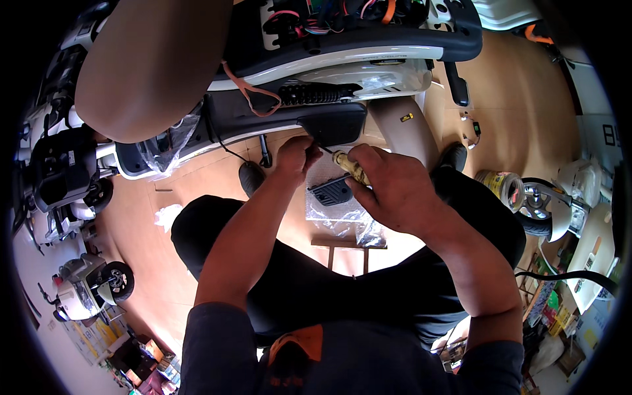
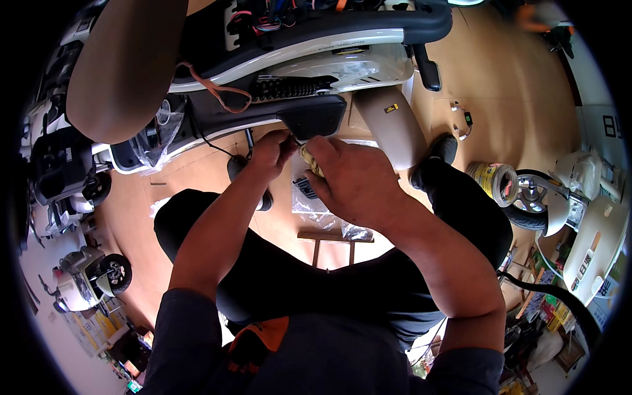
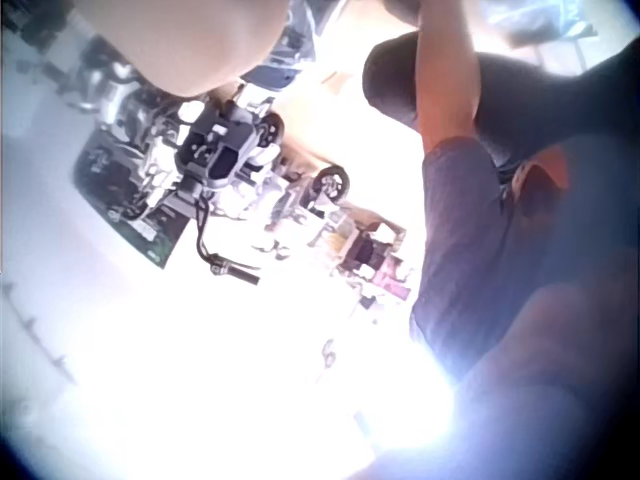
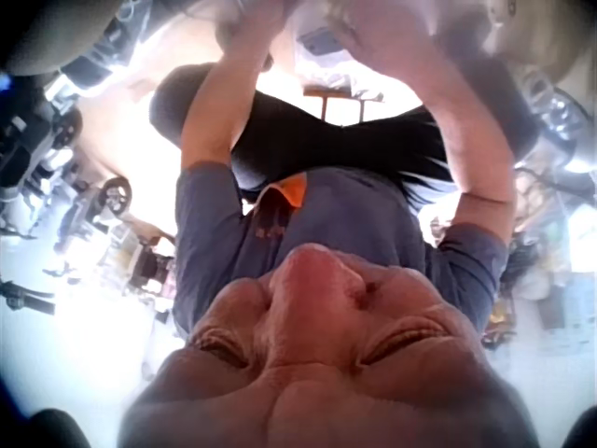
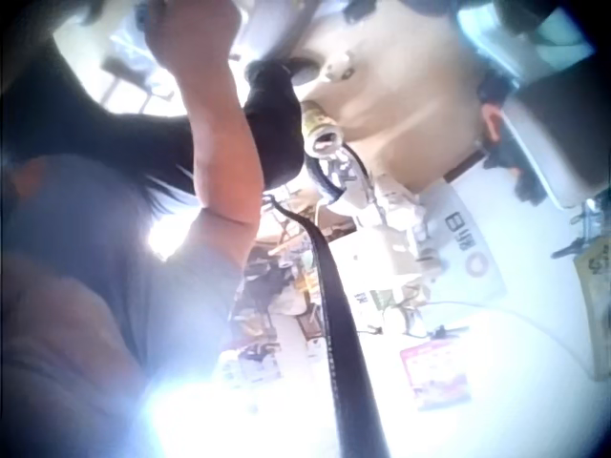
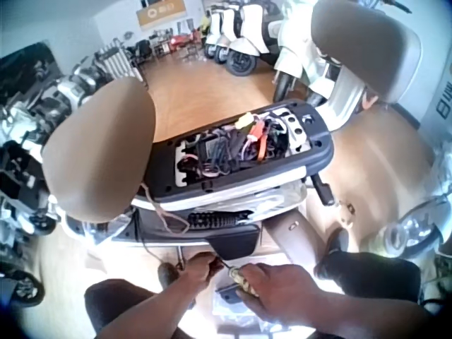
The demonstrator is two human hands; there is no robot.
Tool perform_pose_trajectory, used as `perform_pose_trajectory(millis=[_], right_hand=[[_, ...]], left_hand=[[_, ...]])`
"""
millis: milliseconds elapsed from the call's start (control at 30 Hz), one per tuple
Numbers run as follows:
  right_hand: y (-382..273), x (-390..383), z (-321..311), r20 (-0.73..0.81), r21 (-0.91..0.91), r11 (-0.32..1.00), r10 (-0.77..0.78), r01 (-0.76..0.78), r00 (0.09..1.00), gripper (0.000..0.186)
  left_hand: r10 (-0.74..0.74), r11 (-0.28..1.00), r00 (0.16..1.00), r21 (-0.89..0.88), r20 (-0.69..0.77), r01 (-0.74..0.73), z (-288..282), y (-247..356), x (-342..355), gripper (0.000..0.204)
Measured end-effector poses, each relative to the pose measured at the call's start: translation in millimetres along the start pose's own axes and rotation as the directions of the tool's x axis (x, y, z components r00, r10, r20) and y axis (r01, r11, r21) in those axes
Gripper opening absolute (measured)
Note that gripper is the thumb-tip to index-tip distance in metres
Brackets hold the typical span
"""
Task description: The person sits on the floor and uses a screwdriver to remove screws from a black plastic cover on a scooter. They then use red scissors to trim a small part of the cover.
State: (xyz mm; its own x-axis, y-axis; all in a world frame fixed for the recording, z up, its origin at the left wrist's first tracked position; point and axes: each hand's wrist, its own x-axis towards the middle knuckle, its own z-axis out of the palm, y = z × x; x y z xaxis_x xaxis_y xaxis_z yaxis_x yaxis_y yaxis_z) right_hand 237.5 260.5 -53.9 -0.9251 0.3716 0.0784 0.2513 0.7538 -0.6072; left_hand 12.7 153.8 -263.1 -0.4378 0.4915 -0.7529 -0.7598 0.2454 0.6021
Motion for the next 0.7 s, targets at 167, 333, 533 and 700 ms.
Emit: perform_pose_trajectory(millis=[167,333,533,700], right_hand=[[10,1,16,-0.036,-0.073,0.997,0.017,-0.019,0.999,0.037],[18,4,28,-0.091,-0.054,0.998,0.031,-0.036,0.995,0.036],[18,10,33,-0.086,-0.063,0.997,0.049,-0.054,0.995,0.036],[17,13,35,-0.063,-0.075,0.995,0.062,-0.067,0.996,0.035]], left_hand=[[0.067,0.998,0.998,0.011,0.016,-0.067,15,-13,18,0.016],[0.082,0.992,0.997,0.098,0.007,-0.082,20,-16,31,0.036],[0.064,0.99,0.997,0.121,0.043,-0.069,16,-16,28,0.045],[0.053,0.981,0.997,0.184,0.064,-0.064,22,-13,21,0.044]])
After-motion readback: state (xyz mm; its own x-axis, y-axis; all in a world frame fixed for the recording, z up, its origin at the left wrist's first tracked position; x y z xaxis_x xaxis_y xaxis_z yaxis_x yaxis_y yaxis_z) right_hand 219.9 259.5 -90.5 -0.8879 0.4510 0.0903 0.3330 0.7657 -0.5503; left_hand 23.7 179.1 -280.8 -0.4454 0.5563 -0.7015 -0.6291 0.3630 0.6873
